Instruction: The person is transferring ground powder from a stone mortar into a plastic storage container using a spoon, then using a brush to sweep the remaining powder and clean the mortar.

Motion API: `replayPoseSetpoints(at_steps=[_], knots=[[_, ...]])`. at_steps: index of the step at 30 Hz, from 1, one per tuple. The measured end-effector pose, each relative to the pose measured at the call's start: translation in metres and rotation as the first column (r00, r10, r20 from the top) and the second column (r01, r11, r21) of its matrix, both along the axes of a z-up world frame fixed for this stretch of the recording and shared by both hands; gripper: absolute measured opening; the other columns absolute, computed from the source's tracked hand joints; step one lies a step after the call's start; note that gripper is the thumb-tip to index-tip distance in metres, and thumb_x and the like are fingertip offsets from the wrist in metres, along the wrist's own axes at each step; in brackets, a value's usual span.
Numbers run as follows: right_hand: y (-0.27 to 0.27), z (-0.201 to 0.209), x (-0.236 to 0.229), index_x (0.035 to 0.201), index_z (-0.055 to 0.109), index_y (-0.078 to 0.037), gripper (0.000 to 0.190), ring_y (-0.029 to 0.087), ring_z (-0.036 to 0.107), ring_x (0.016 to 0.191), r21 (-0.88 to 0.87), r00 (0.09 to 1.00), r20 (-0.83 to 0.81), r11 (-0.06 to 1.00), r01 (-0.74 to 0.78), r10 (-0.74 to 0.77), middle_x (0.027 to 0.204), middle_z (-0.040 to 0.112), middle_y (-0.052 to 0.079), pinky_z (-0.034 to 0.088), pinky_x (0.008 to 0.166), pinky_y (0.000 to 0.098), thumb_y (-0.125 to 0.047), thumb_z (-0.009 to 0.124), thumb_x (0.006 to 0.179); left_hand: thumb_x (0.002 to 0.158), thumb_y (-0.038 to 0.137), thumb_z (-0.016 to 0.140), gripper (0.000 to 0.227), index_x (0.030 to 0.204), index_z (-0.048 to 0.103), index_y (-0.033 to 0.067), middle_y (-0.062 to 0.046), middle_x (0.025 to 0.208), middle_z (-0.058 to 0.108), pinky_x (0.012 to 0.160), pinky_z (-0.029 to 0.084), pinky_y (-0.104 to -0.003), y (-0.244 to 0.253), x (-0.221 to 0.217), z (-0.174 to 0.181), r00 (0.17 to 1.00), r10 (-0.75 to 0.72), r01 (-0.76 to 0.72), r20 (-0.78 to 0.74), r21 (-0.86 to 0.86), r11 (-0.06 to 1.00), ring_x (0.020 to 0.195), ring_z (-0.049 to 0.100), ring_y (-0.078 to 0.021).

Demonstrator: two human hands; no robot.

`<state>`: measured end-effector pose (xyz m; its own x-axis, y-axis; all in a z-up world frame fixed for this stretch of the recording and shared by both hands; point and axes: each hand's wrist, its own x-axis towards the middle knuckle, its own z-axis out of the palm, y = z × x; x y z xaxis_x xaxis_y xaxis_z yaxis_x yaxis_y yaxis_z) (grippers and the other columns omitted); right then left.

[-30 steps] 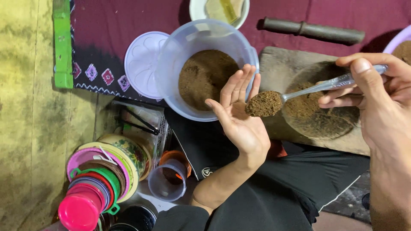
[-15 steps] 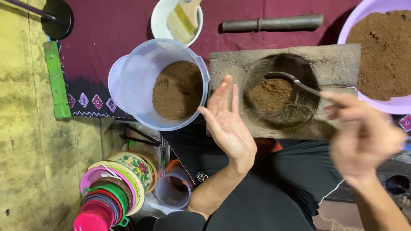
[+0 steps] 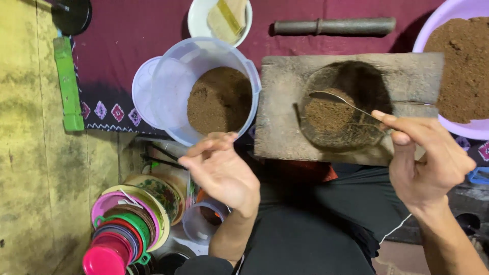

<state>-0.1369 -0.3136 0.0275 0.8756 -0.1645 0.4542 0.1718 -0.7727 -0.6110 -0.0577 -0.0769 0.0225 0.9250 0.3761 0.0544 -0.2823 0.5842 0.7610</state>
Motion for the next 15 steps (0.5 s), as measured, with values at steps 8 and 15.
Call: replayPoseSetpoints(at_steps=[8, 15], knots=[[0.06, 0.045, 0.072, 0.11, 0.082, 0.01, 0.008, 0.022, 0.064, 0.081, -0.179, 0.969, -0.097, 0.954, -0.24, 0.226, 0.099, 0.077, 0.019, 0.044, 0.057, 0.0295, 0.012, 0.082, 0.103, 0.108, 0.049, 0.034, 0.047, 0.099, 0.061, 0.0111, -0.006, 0.075, 0.057, 0.085, 0.049, -0.033, 0.079, 0.02, -0.022, 0.947, 0.291, -0.32, 0.133, 0.355, 0.878, 0.086, 0.063, -0.0219], [0.122, 0.039, 0.16, 0.115, 0.071, 0.006, 0.026, 0.018, 0.069, 0.075, -0.144, 0.744, -0.24, 0.735, -0.662, 0.623, 0.095, 0.075, 0.011, 0.058, 0.064, 0.0297, 0.005, 0.075, 0.089, 0.112, 0.044, 0.024, 0.054, 0.097, 0.063, 0.0102, -0.005, 0.073, 0.07, 0.113, 0.043, -0.045, 0.12, 0.048, -0.059, 0.929, 0.229, -0.371, 0.291, 0.73, 0.574, 0.083, 0.064, -0.0181]])
